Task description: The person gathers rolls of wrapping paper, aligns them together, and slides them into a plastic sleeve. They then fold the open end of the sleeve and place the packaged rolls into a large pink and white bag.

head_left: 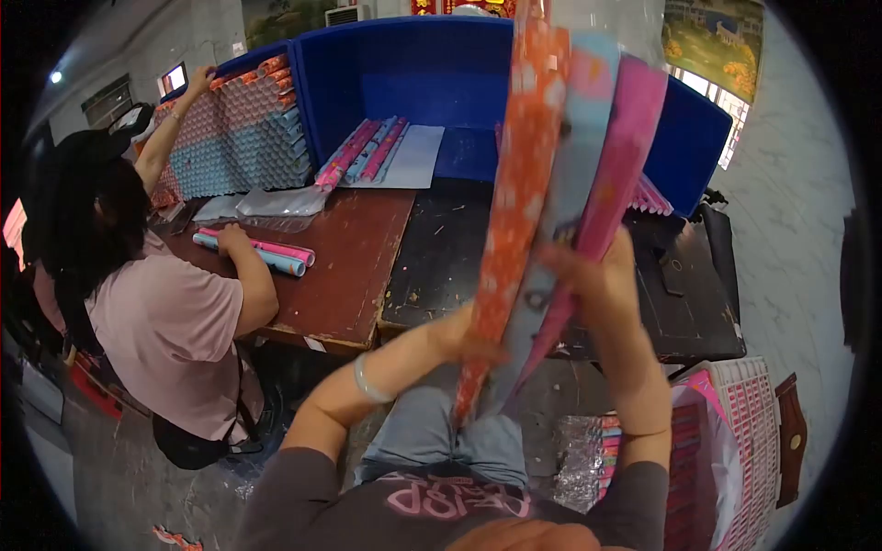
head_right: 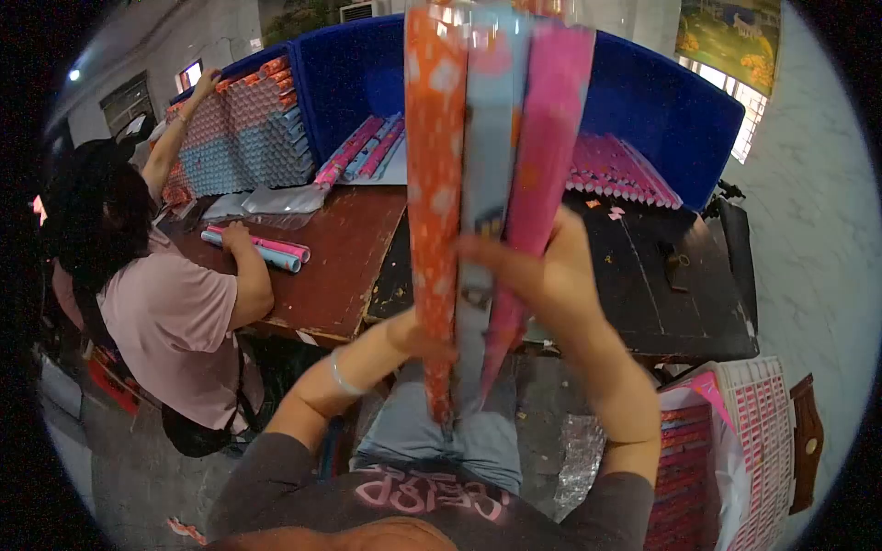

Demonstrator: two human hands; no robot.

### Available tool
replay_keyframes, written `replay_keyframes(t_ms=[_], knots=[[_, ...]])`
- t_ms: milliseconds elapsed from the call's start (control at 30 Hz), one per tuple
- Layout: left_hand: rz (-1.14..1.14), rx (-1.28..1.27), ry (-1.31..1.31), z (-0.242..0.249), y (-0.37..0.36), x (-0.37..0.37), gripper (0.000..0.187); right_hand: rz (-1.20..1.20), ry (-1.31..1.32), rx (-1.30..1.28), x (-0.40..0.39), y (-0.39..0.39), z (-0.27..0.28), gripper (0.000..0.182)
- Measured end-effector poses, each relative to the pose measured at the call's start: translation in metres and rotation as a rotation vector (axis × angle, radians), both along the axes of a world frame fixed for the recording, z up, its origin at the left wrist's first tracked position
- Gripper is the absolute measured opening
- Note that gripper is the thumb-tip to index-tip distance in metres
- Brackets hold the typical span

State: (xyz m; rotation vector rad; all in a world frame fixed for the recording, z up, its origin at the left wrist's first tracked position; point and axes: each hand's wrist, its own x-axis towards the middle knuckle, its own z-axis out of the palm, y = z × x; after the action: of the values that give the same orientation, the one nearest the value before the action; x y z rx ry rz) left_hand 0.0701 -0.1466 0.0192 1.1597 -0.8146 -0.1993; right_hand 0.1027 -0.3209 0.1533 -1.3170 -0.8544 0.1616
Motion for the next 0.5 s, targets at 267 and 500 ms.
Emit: replay_keyframes(t_ms=[267, 500], knots=[[0.127, -0.149, -0.059, 0.181, 0.036, 0.115, 0.058, 0.041, -0.183, 0.222, 0.101, 0.048, 0.144, 0.029], [0.556, 0.098, -0.104, 0.129, 0.053, 0.137, 0.052, -0.07, -0.133, 0.161, 0.164, 0.065, 0.081, 0.04]])
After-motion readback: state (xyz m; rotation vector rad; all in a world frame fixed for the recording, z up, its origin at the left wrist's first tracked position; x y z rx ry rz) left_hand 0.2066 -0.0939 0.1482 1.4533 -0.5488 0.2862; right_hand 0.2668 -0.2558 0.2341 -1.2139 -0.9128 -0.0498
